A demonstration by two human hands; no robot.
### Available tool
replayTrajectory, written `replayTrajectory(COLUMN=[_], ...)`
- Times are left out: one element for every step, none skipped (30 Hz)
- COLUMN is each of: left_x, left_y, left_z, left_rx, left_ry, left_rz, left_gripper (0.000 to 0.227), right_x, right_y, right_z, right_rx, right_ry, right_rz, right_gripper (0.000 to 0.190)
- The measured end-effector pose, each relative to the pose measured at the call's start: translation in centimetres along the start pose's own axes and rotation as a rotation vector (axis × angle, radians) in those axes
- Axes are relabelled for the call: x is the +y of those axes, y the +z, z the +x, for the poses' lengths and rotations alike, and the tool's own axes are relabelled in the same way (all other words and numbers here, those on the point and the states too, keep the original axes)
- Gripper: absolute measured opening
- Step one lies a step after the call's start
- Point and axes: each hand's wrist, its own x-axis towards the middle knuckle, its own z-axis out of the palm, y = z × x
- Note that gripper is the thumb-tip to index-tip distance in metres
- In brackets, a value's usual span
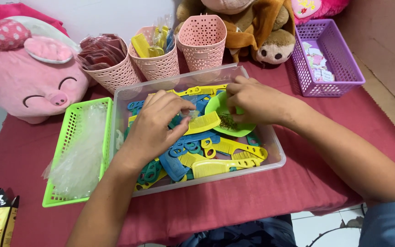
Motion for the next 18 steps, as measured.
replayTrajectory(left_x=[0.1, 0.1, 0.2, 0.1, 0.1, 0.1, 0.1, 0.2, 0.3, 0.2, 0.2, 0.1, 0.2, 0.2, 0.2, 0.1, 0.0, 0.0], left_y=[0.0, 0.0, -0.1, 0.0, 0.0, 0.1, 0.1, 0.1, 0.2, 0.2, 0.3, 0.4, 0.3, 0.2, 0.1, 0.0, -0.1, 0.0], left_z=[0.1, 0.1, 0.2, 0.2, 0.2, 0.2, 0.2, 0.2, 0.2, 0.1, 0.1, -0.1, -0.1, 0.0, 0.0, 0.0, 0.0, -0.1], left_rx=[-0.005, -0.004, -0.002, 0.002, 0.01, 0.016, 0.021, 0.027, 0.033, 0.036, 0.043, 0.05, 0.053, 0.053, 0.052, 0.058, 0.089, 0.116], left_ry=[0.0, 0.002, 0.005, 0.006, 0.018, 0.028, 0.027, 0.034, 0.041, 0.042, 0.057, 0.072, 0.072, 0.061, 0.05, 0.051, 0.033, 0.012], left_rz=[-0.002, -0.006, -0.009, -0.006, -0.016, -0.027, -0.024, 0.003, 0.031, 0.034, 0.068, 0.102, 0.104, 0.116, 0.128, 0.134, 0.111, 0.085], left_gripper=[0.023, 0.023, 0.024, 0.024, 0.026, 0.028, 0.028, 0.026, 0.025, 0.025, 0.022, 0.019, 0.019, 0.018, 0.018, 0.018, 0.016, 0.014], right_x=[-0.5, -1.0, -1.5, -2.6, -3.7, -4.9, -5.3, -5.7, -6.1, -6.1, -6.1, -6.2, -6.3, -6.5, -6.6, -6.7, -6.7, -6.8], right_y=[-0.7, -1.4, -2.2, -3.2, -4.3, -5.3, -5.4, -5.5, -5.6, -5.3, -5.0, -4.7, -4.6, -4.6, -4.5, -4.1, -3.7, -3.1], right_z=[0.3, 0.5, 0.8, 0.9, 1.1, 1.1, 1.4, 1.7, 2.0, 2.2, 2.5, 2.8, 2.8, 2.9, 3.0, 3.1, 3.1, 2.9], right_rx=[0.0, 0.063, 0.127, 0.128, 0.259, 0.389, 0.387, 0.441, 0.495, 0.495, 0.515, 0.534, 0.534, 0.539, 0.545, 0.546, 0.609, 0.669], right_ry=[0.003, -0.006, -0.016, -0.019, -0.083, -0.147, -0.151, -0.21, -0.269, -0.273, -0.295, -0.318, -0.321, -0.314, -0.308, -0.315, -0.294, -0.268], right_rz=[0.005, 0.026, 0.048, 0.043, 0.143, 0.245, 0.243, 0.232, 0.221, 0.219, 0.208, 0.198, 0.196, 0.218, 0.241, 0.237, 0.259, 0.285], right_gripper=[0.014, 0.013, 0.014, 0.014, 0.017, 0.022, 0.022, 0.021, 0.021, 0.021, 0.016, 0.013, 0.013, 0.012, 0.011, 0.011, 0.007, 0.003])
